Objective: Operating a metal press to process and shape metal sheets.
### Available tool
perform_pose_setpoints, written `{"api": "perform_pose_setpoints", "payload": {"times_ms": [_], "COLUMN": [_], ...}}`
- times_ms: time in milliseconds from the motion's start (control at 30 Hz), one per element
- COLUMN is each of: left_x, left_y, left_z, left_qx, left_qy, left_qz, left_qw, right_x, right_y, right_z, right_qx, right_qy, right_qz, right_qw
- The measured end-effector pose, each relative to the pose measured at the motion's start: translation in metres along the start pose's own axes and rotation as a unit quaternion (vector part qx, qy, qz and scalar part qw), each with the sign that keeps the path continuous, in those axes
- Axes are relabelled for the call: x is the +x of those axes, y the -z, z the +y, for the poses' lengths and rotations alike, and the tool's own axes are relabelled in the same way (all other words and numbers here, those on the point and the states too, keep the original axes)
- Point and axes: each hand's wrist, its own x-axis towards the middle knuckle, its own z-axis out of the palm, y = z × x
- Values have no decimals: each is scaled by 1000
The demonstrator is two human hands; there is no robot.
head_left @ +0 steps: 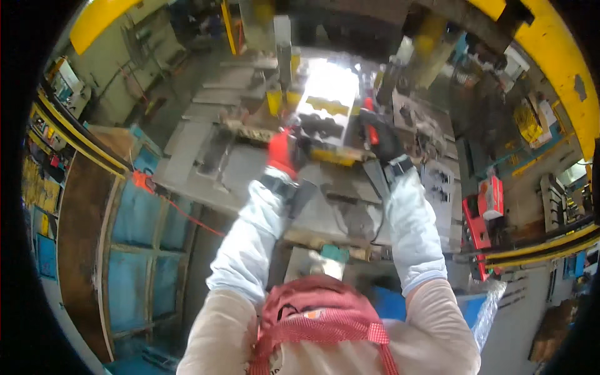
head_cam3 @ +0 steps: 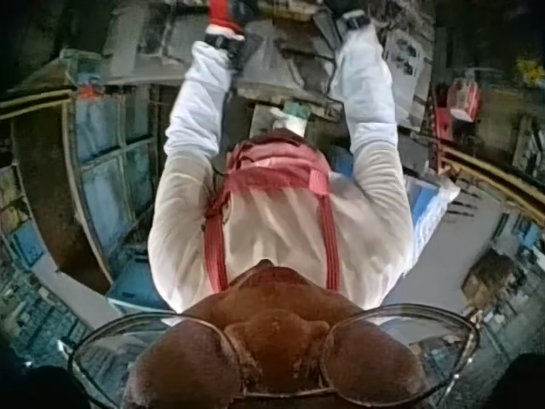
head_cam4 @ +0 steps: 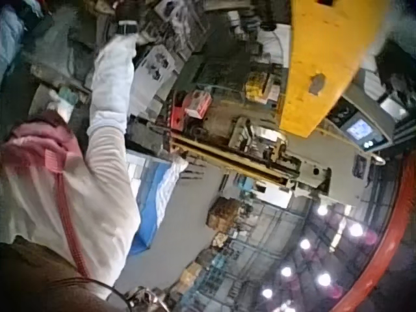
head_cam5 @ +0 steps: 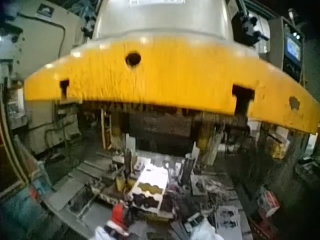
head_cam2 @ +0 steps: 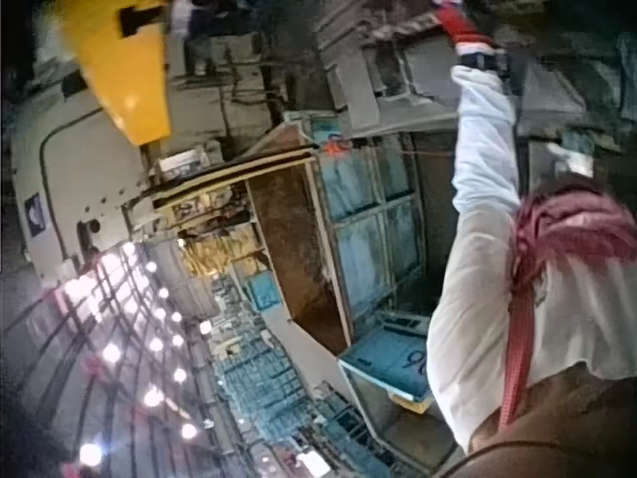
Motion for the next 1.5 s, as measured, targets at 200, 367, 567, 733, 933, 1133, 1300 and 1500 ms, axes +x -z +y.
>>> {"api": "perform_pose_setpoints", "payload": {"times_ms": [200,367,567,733,933,1133,1300,1500], "left_x": [-85,-250,-345,-346,-254,-267,-219,-209], "left_y": [127,241,436,629,415,233,110,49], "left_z": [20,9,-60,-146,-138,-80,-8,3], "left_qx": [-537,-428,-445,-338,-205,54,-302,-473], "left_qy": [385,422,351,353,336,352,418,332], "left_qz": [-35,169,327,448,412,64,63,-87], "left_qw": [750,781,756,748,822,932,855,811], "right_x": [-204,-302,-315,-300,-292,-172,-117,-130], "right_y": [23,40,40,48,22,-12,-5,-18], "right_z": [33,102,153,143,116,88,97,99], "right_qx": [-35,-54,17,-57,-64,-169,-107,-93], "right_qy": [-18,-195,-221,-243,-178,-110,-167,-119], "right_qz": [83,102,155,96,132,-101,-164,-102], "right_qw": [996,974,963,964,973,974,966,983]}}
